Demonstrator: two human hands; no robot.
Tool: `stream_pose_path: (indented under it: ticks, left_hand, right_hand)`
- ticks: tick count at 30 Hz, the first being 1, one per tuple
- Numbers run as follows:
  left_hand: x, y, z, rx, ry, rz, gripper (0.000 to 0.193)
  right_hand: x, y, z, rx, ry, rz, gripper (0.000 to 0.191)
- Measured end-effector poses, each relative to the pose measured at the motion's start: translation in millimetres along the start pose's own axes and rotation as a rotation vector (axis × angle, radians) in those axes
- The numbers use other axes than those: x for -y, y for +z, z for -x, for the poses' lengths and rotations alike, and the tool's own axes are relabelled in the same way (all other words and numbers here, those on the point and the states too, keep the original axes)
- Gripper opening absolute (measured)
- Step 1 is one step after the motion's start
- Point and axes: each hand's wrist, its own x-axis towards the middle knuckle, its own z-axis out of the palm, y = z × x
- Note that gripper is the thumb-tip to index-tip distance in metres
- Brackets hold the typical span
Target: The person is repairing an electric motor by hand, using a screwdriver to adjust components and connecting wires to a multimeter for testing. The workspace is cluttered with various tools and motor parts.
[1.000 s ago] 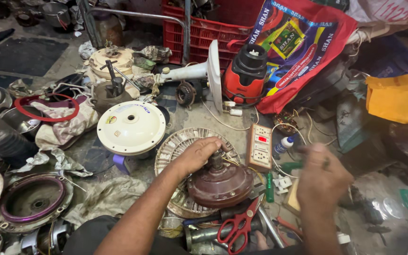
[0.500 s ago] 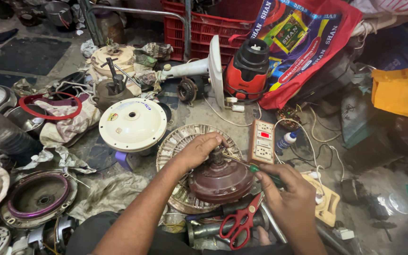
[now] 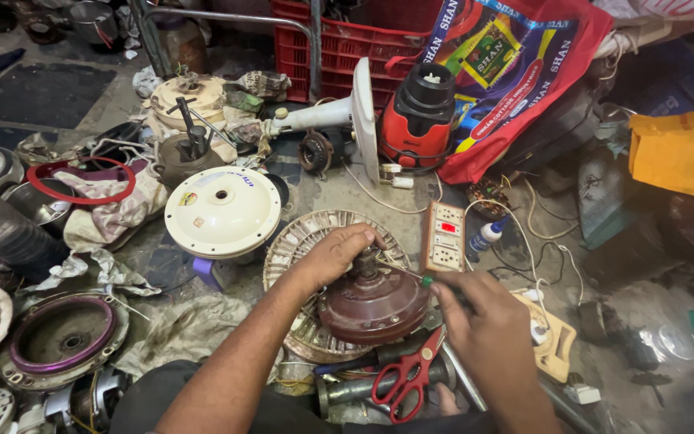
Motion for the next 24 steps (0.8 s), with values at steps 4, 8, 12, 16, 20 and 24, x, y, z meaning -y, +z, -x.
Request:
stream_pose_path:
  ticks: [4, 8, 12, 16, 20, 24]
  left_hand:
    - [5.3, 1.3, -0.9, -0.013, -0.049, 0.022, 0.040]
    - [11.6, 0.7, -1.0, 0.012, 0.067, 0.072, 0.039]
    - [16.3, 0.6, 0.6, 0.008, 0.012, 0.111, 0.037]
    - [18.6, -0.1, 0.7, 0.014, 0.037, 0.128, 0.036]
    - [20.6, -0.1, -0.3, 0.011, 0.058, 0.148, 0.036]
    - [22.3, 0.8, -0.8, 0.012, 0.070, 0.142, 0.036]
  right_hand:
    - [14.9, -12.1, -26.6, 0.186, -0.037, 0.209, 0.021]
    - [38.3, -10.8, -45.6, 0.424, -0.007, 0.325, 0.029]
    - [48.7, -6.5, -57.1, 0.558, 0.180, 0.470, 0.028]
    - [37.5, -4.3, -69.0, 0.528, -0.092, 0.273, 0.031]
    - [34.0, 2.6, -64.1, 0.588, 0.106, 0.372, 0.024]
    - [41.8, -0.5, -65.7, 0.617, 0.034, 0.306, 0.034]
